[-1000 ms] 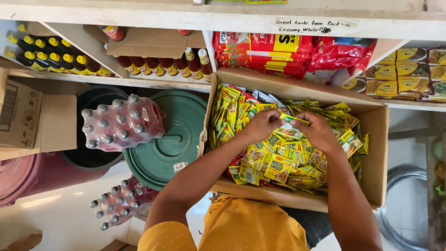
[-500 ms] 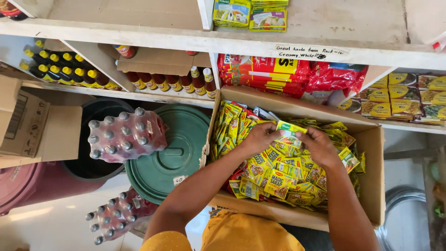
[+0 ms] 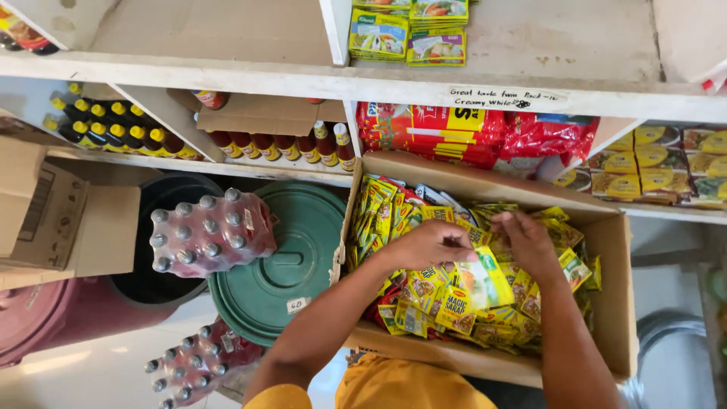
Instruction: Taking seasoning packets from a cardboard box and arranging them neatly on store shelves.
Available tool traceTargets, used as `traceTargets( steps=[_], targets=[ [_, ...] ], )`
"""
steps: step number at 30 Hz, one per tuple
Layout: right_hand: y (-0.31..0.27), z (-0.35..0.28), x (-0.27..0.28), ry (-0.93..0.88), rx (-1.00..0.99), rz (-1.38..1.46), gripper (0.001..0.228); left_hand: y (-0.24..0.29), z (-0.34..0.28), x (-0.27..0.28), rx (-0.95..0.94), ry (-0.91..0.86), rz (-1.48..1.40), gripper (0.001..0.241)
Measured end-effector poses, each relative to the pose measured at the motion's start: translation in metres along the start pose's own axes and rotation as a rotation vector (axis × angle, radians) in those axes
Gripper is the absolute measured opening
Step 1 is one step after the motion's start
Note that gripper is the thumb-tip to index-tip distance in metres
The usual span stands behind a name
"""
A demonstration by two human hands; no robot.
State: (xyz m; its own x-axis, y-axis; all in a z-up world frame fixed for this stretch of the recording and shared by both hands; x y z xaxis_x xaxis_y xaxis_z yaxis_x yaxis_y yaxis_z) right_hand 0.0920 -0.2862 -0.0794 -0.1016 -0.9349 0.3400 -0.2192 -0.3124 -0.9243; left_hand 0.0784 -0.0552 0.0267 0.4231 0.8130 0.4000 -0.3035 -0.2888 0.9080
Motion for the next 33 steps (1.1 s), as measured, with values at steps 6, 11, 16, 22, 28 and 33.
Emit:
traceTargets(
  steps=[6, 11, 16, 22, 28, 33],
  targets=[
    [-0.006, -0.010, -0.011, -0.063, 0.033, -0.042, 0.031, -0.019, -0.007, 0.003, 0.055, 0.102, 0.320, 0.021],
    [0.009, -0.010, -0.010, -0.060, 0.010, 0.006, 0.032, 0.005, -0.010, -0.003, -0.181, 0.058, 0.170, 0.012],
    [-0.063, -0.036, -0.019, -0.100, 0.190, -0.033, 0.028, 0.005, -0.008, -0.011, -0.064, -0.018, 0.116, 0.020],
    [-0.052, -0.050, -0.043, -0.364, 0.204, 0.117, 0.022, 0.009, -0.012, -0.013, -0.024, 0.115, 0.042, 0.025],
    [-0.032, -0.048, -0.047, -0.376, 0.110, 0.014, 0.020, 0.007, -0.015, -0.013, 0.045, -0.015, 0.177, 0.017],
    [-0.036, -0.025, -0.006, -0.123, 0.140, 0.139, 0.032, 0.088, -0.023, 0.018, -0.074, -0.067, 0.053, 0.020]
  ],
)
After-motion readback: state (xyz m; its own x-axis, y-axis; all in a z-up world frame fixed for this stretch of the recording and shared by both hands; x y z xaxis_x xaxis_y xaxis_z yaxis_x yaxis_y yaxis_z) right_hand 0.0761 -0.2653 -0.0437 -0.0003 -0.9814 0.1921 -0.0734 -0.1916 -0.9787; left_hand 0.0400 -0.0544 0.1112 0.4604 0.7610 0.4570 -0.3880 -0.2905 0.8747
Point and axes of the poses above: each hand's wrist, its own z-axis towards the middle knuckle, its own x-axis out of the back of the hand, y = z × x, the point moved 10 cm from there along z, towards the middle knuckle, and after that the axes turned 6 degrees about y, right-handed, at the moved point
